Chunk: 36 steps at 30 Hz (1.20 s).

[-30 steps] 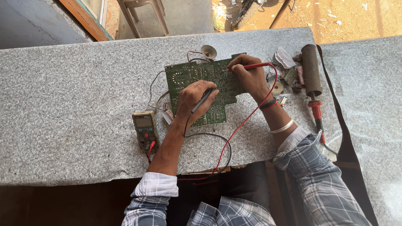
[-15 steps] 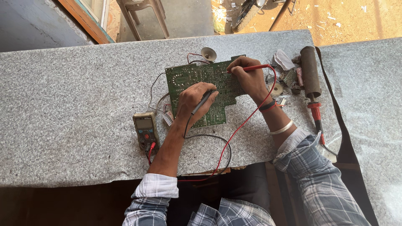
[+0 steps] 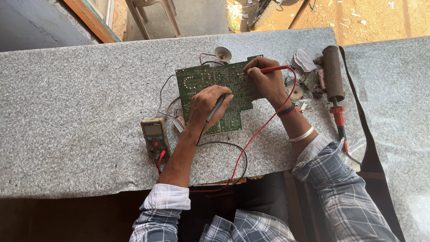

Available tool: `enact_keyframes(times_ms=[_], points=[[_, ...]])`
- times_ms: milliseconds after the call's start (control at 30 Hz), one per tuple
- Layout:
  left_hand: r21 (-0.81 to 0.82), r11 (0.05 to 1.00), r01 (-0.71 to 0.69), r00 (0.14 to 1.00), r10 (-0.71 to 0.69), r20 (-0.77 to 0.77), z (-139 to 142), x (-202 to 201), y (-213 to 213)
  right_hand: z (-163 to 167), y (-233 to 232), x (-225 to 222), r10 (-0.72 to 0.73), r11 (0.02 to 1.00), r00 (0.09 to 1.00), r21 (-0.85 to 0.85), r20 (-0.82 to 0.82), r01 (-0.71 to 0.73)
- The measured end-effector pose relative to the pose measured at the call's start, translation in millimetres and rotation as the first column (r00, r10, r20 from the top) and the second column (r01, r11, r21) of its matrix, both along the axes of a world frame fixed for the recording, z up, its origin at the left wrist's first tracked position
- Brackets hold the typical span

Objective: The person uses a multimeter to test a green circuit board. They hold the red and black probes and touch various points on the board while observing the multimeter display. A soldering iron and other tools are visible on the table.

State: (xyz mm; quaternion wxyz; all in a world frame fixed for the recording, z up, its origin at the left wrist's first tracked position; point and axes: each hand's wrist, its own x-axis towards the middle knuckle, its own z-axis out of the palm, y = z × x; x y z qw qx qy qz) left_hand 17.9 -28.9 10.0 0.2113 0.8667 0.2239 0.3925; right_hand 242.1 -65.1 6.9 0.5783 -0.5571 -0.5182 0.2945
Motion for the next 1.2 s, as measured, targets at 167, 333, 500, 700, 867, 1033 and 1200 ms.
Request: enact_keyframes(times_ms=[167, 333, 500, 700, 867, 1033, 1200], points=[[-0.009, 1.0, 0.008, 1.0, -0.008, 0.004, -3, 0, 2, 1, 0, -1, 0.003, 1.0, 1.0, -0.003, -0.005, -0.003], [0.023, 1.0, 0.011, 1.0, -0.011, 0.002, -6, 1, 3, 0, 0, -1, 0.007, 1.0, 1.0, 0.001, -0.014, -0.007], [0.02, 1.0, 0.002, 1.0, -0.002, 0.003, -5, 1, 3, 0, 1, -1, -0.007, 1.0, 1.0, -0.009, -0.003, 0.007], [0.005, 1.0, 0.004, 1.0, -0.004, -0.014, 0, 0, 1, 0, 1, -1, 0.002, 1.0, 1.0, 0.005, -0.01, -0.002], [-0.002, 1.0, 0.026, 1.0, -0.026, 0.009, -1, -1, 2, 0, 0, 0, 0.007, 1.0, 1.0, 0.008, -0.004, -0.007], [0.016, 0.999, 0.049, 0.998, -0.05, 0.035, -5, -3, 3, 0, 0, -1, 0.012, 1.0, 1.0, 0.002, -0.019, -0.012], [0.0, 0.997, 0.072, 0.997, -0.072, 0.028, -12, -2, 6, 0, 0, 0, 0.003, 1.0, 1.0, -0.001, -0.003, -0.003]])
